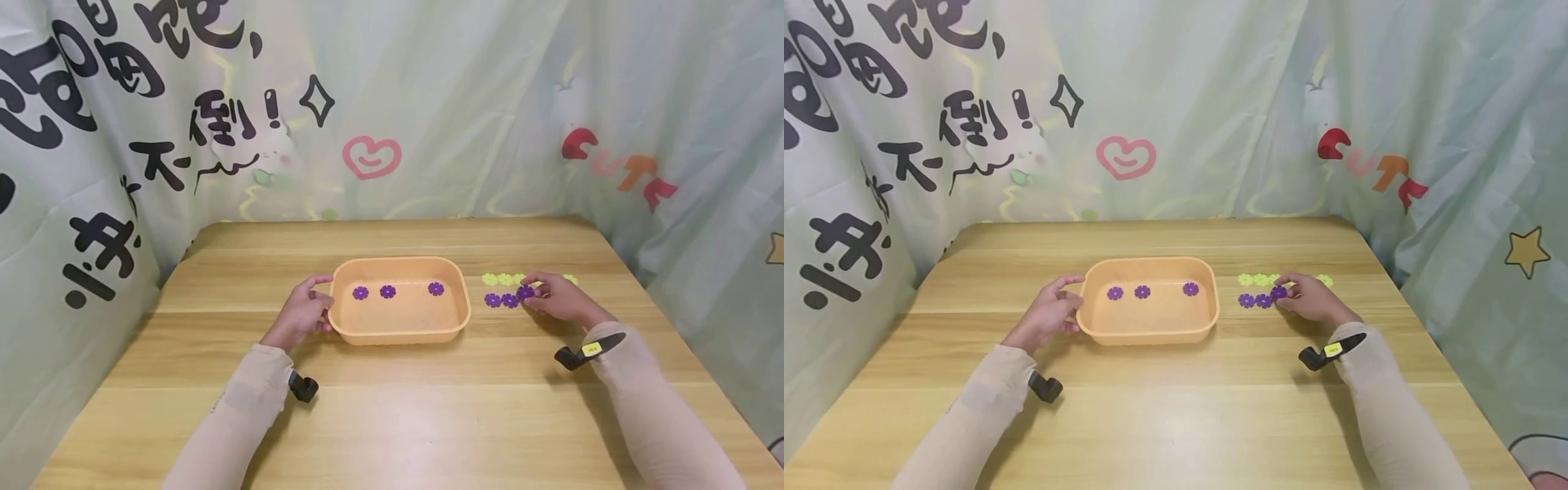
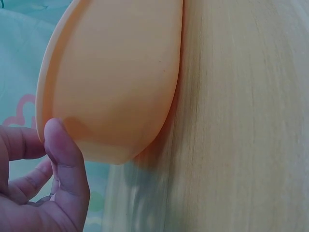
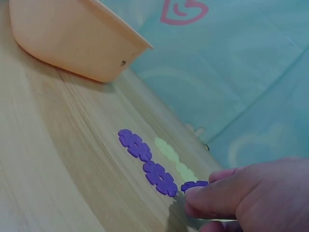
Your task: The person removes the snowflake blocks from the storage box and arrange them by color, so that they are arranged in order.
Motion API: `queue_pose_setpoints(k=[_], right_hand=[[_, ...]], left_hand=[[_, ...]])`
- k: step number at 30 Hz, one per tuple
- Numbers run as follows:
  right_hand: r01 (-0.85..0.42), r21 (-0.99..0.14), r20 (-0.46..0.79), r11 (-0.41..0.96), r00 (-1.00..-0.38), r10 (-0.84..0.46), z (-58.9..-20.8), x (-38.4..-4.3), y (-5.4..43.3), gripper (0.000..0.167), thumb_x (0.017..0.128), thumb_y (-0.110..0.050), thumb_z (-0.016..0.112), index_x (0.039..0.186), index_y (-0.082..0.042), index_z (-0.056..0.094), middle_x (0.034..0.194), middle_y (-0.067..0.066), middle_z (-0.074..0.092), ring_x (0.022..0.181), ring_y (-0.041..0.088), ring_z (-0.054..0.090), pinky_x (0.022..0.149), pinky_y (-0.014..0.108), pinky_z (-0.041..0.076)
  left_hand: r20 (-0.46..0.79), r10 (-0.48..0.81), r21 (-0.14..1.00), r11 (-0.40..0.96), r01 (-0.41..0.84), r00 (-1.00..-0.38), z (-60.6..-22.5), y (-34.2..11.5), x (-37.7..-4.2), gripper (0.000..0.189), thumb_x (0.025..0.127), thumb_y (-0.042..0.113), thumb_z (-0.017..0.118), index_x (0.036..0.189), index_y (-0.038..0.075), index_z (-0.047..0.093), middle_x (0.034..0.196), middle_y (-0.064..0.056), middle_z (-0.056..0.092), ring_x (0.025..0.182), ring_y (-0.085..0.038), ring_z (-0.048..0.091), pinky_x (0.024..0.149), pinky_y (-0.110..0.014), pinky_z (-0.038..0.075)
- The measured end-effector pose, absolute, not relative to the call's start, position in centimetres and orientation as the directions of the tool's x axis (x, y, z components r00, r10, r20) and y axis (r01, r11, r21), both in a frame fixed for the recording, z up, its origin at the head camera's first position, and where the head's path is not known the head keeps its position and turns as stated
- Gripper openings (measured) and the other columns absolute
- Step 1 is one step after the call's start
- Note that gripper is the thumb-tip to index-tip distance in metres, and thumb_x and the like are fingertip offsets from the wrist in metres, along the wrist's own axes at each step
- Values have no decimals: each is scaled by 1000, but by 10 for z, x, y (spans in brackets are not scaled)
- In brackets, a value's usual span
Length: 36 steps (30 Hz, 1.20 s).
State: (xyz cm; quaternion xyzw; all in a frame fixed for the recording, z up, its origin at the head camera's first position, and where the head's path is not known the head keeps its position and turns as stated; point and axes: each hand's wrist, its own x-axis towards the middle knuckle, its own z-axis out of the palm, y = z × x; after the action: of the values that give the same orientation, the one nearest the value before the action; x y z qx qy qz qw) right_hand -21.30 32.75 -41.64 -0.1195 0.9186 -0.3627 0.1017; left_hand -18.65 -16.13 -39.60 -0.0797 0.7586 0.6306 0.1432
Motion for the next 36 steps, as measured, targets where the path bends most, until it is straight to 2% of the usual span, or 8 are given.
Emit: queue_pose_setpoints(k=[10, 19, 36], right_hand=[[-157, -616, -120, 772, -950, -288, -416, -210, 332, 40, 91, -9, 66, 125, 6, 53, 75, 6, 58, 62, 20, 54, 56, 30, 46], [-133, -544, -165, 828, -951, -261, -419, -212, 331, 38, 90, -15, 68, 123, 1, 56, 83, 8, 59, 67, 21, 54, 59, 31, 49], [-153, -520, -168, 840, -946, -276, -419, -212, 331, 38, 90, -16, 68, 122, 1, 57, 79, 7, 56, 66, 20, 51, 58, 31, 46]], left_hand=[[-310, 60, 938, 184, -294, -949, -395, -159, -186, 49, 96, 3, 50, 142, 19, 42, 110, -18, 49, 69, -20, 54, 52, -27, 54], [-318, 57, 935, 184, -303, -946, -396, -161, -187, 50, 96, 3, 50, 143, 18, 41, 112, -20, 48, 68, -20, 54, 52, -27, 53], [-320, 56, 933, 191, -304, -946, -394, -160, -186, 50, 97, 2, 50, 143, 16, 40, 113, -20, 48, 67, -19, 54, 52, -26, 53]])
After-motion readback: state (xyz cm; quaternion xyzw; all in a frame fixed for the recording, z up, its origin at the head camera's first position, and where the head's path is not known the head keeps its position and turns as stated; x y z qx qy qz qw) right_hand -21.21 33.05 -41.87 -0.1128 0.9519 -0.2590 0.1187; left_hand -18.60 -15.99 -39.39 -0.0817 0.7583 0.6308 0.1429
